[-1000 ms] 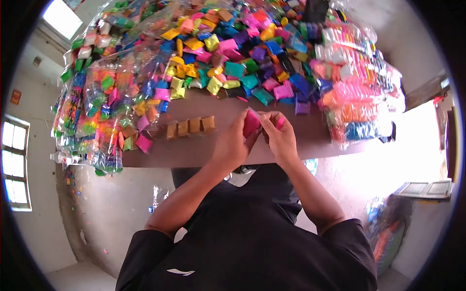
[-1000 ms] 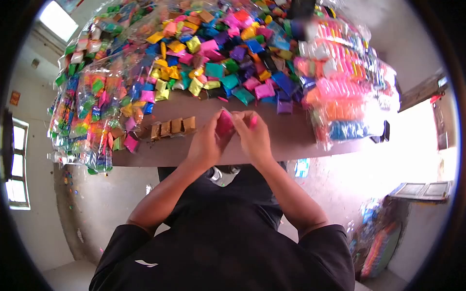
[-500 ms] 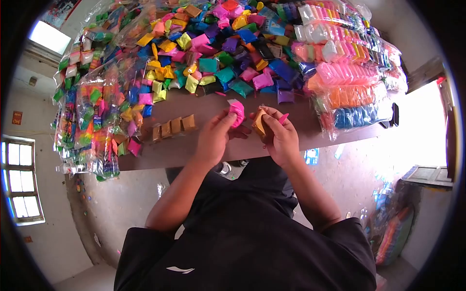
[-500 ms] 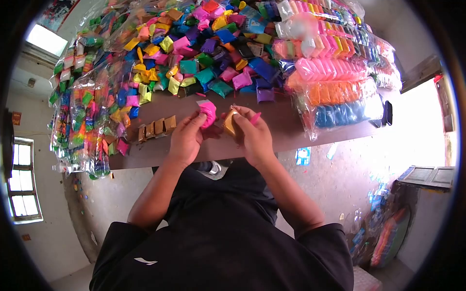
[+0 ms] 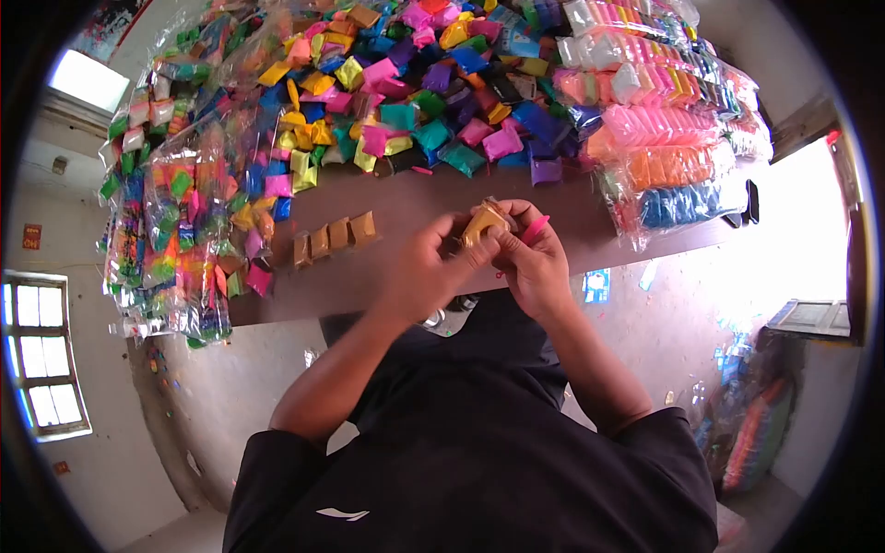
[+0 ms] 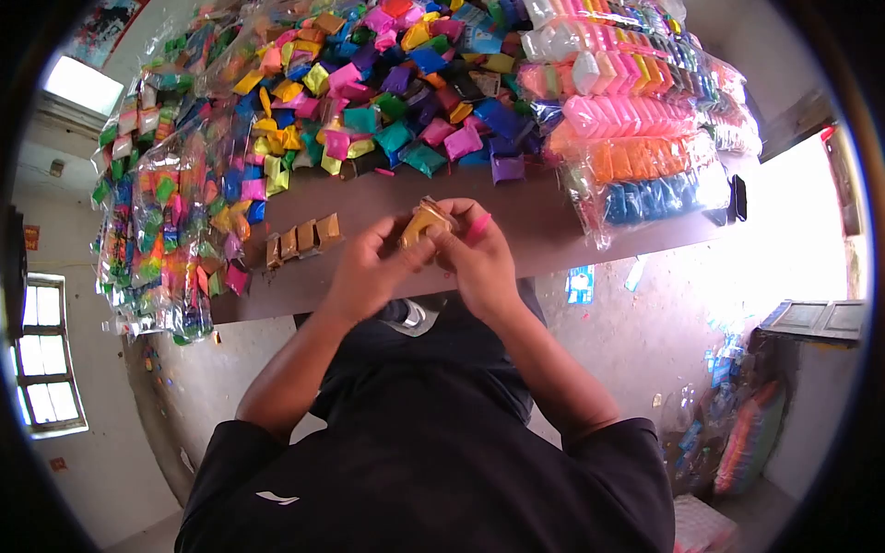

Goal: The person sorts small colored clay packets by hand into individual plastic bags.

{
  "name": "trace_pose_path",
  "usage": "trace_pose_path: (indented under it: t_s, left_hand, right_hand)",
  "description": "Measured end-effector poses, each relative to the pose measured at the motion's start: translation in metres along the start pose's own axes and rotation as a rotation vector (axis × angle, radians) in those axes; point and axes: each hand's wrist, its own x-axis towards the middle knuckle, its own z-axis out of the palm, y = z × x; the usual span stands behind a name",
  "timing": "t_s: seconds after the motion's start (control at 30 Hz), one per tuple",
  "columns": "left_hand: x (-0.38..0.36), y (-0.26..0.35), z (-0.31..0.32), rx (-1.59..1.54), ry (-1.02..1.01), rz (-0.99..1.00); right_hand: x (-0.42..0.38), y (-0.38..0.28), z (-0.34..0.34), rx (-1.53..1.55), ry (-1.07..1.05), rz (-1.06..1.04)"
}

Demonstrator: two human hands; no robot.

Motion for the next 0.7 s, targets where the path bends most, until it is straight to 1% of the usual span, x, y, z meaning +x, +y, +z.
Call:
trace_pose_path:
  t_s: [0.03, 0.07, 0.1, 0.13, 0.17, 0.23, 0.27, 0.33, 0.37, 0.43, 0.47, 0.53, 0.57, 0.63, 0.67, 0.7]
  left_hand:
    - [-0.009, -0.002, 0.002, -0.011, 0.009, -0.006]
    - [-0.017, -0.004, 0.001, -0.011, 0.050, 0.055]
    - [-0.025, -0.004, 0.000, -0.010, 0.093, 0.117]
    - [-0.032, -0.002, -0.002, -0.046, 0.128, 0.114]
    - [-0.037, -0.007, -0.005, -0.059, 0.142, 0.109]
    - [-0.045, -0.017, -0.014, -0.011, 0.260, 0.254]
    - [-0.049, -0.019, -0.019, -0.019, 0.272, 0.252]
    - [-0.057, -0.023, -0.032, 0.173, 0.372, 0.471]
    - [-0.061, -0.026, -0.038, 0.170, 0.382, 0.464]
    - [-0.066, -0.029, -0.050, 0.118, 0.342, 0.524]
    - [-0.069, -0.034, -0.056, 0.112, 0.351, 0.523]
    - [-0.073, -0.049, -0.066, -0.011, 0.326, 0.480]
    - [-0.076, -0.052, -0.071, -0.016, 0.335, 0.480]
    - [-0.084, -0.056, -0.079, -0.146, 0.290, 0.418]
    - [-0.088, -0.055, -0.081, -0.152, 0.297, 0.416]
    - [-0.093, -0.051, -0.084, -0.195, 0.294, 0.366]
  right_hand:
    - [-0.003, 0.002, 0.005, -0.014, 0.003, 0.017]
    - [-0.006, 0.004, 0.013, -0.021, 0.000, 0.034]
    - [-0.009, 0.007, 0.022, 0.028, 0.044, 0.050]
    - [-0.012, 0.012, 0.028, 0.075, 0.089, 0.068]
    - [-0.015, 0.017, 0.030, 0.064, 0.085, 0.084]
    - [-0.020, 0.025, 0.033, 0.014, 0.046, 0.112]
    - [-0.023, 0.031, 0.037, 0.006, 0.040, 0.123]
    - [-0.029, 0.043, 0.045, 0.005, -0.012, 0.170]
    - [-0.031, 0.048, 0.049, 0.001, -0.015, 0.181]
    - [-0.034, 0.055, 0.058, -0.092, -0.094, 0.224]
    - [-0.031, 0.058, 0.059, -0.099, -0.098, 0.231]
    - [-0.016, 0.063, 0.055, -0.484, -0.098, 0.136]
    - [-0.007, 0.064, 0.055, -0.491, -0.104, 0.140]
    - [0.006, 0.066, 0.056, -0.711, 0.000, 0.119]
    - [0.005, 0.056, 0.067, -0.715, -0.004, 0.127]
    - [0.003, 0.052, 0.076, -0.719, -0.009, 0.134]
